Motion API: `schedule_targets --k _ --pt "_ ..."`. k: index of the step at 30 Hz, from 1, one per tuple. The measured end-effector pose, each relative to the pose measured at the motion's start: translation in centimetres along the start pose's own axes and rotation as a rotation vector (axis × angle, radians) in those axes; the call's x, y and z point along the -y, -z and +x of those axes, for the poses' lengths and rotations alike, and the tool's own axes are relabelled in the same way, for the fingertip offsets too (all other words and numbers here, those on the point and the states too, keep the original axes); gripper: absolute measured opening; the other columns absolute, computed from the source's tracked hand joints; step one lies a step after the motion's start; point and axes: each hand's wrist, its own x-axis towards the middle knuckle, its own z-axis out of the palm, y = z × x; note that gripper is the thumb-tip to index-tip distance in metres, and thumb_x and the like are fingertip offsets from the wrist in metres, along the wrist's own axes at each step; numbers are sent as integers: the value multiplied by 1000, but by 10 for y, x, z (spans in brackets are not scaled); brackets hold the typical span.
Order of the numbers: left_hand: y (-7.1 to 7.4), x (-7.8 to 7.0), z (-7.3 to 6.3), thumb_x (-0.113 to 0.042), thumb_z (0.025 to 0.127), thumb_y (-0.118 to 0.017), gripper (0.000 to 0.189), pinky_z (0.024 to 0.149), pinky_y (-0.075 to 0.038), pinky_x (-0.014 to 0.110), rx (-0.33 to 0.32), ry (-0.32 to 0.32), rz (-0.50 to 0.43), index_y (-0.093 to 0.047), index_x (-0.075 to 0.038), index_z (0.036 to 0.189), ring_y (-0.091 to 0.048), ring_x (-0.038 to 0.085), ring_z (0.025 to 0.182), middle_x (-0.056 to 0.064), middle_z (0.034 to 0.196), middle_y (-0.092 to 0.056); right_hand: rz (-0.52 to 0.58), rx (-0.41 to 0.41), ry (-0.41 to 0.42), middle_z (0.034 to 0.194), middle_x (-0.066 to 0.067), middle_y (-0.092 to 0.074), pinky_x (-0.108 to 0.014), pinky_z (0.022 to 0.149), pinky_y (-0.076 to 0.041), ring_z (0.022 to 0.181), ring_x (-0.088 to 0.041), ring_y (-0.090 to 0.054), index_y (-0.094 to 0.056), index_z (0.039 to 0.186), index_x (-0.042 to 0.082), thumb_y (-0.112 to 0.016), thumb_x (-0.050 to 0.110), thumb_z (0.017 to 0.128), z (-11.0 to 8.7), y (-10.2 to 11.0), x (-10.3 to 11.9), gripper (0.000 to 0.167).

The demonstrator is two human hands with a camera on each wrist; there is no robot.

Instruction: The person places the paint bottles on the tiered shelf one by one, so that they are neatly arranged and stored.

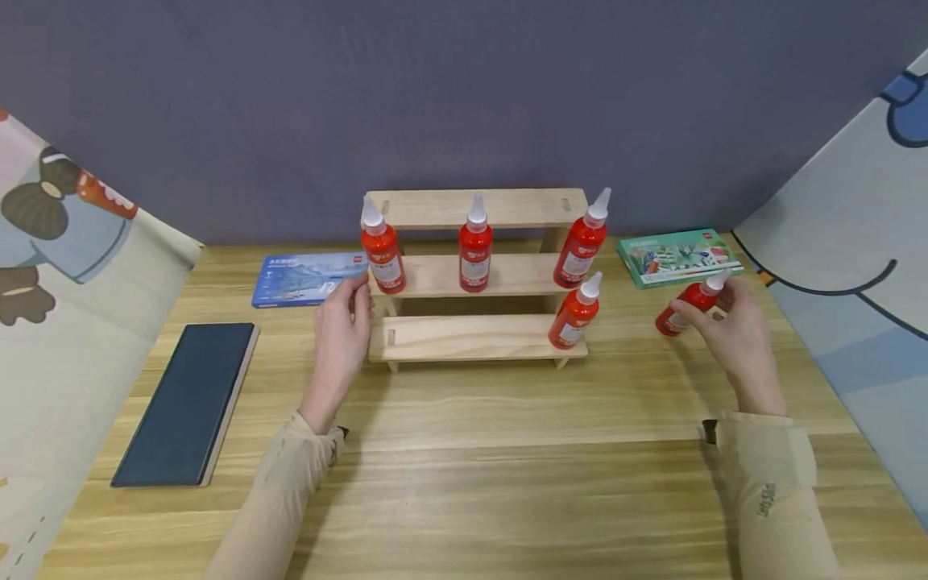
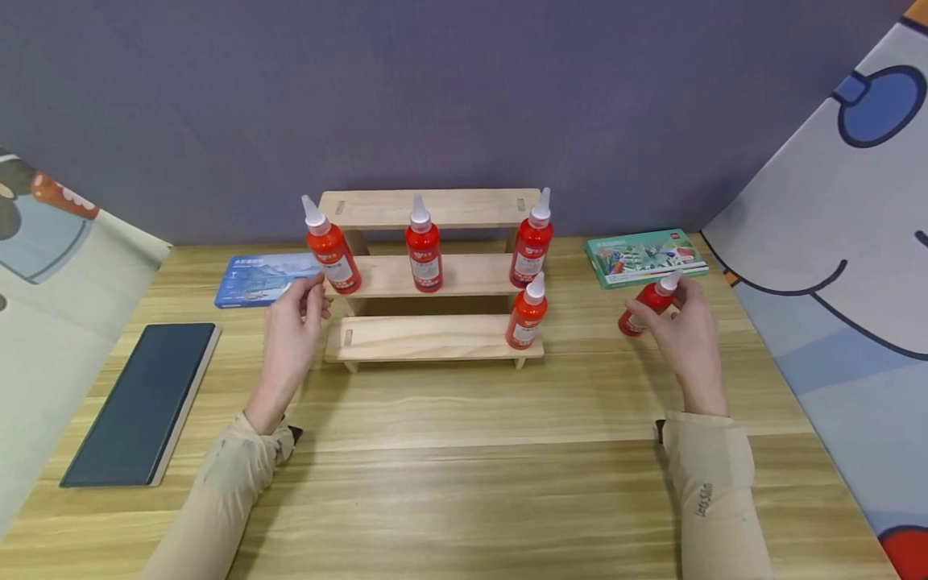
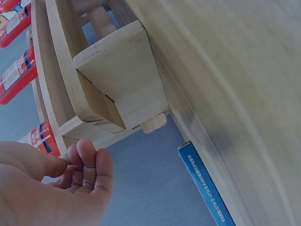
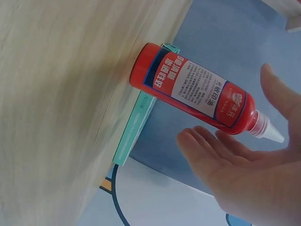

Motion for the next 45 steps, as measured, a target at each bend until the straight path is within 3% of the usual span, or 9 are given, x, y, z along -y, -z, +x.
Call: schedule_targets --k 19,30,32,34,36,39,45 --pt "0 0 1 -1 111 -53 28 70 -57 32 -10 -23 9 -65 14 131 -68 33 83 24 96 -70 2 7 -46 164 -37 -30 -65 120 -34 148 -55 -36 -17 165 -9 -63 32 109 0 0 -3 83" --pt "-1 3 1 1 110 -53 26 69 -58 33 -28 -40 14 -66 13 129 -69 33 80 24 94 -71 -74 13 -48 155 -42 -39 -68 109 -46 137 -58 -49 -28 158 -15 -60 27 111 -1 0 -4 70" --pt "-1 2 1 1 110 -53 26 69 -58 31 -25 -37 12 -66 14 129 -69 33 81 24 95 -71 -92 6 -41 153 -43 -42 -61 104 -54 134 -57 -51 -29 156 -16 -60 28 111 -1 0 -5 70" --pt "-1 2 1 0 111 -52 27 69 -56 28 -22 -34 12 -66 14 130 -69 33 81 24 95 -71 -99 1 -35 151 -43 -44 -45 94 -58 133 -56 -52 -31 155 -16 -60 28 111 -1 0 -6 69" --pt "0 1 0 0 111 -53 27 68 -55 25 -18 -30 11 -66 14 130 -69 33 82 24 96 -71 -100 -2 -36 150 -43 -45 -29 83 -54 132 -56 -53 -32 154 -16 -61 29 111 -1 0 -6 69" --pt "0 0 0 -1 111 -53 27 69 -55 25 -13 -29 13 -66 13 130 -69 32 82 24 97 -71 -91 -7 -47 149 -42 -46 -15 73 -43 131 -55 -53 -32 154 -15 -62 29 110 -2 0 -7 69" --pt "0 -1 0 -1 111 -53 27 70 -57 33 -9 -27 15 -65 13 130 -68 32 82 24 97 -71 -72 -17 -50 147 -42 -48 -5 67 -38 129 -55 -54 -35 153 -16 -66 29 109 -5 1 -7 70"
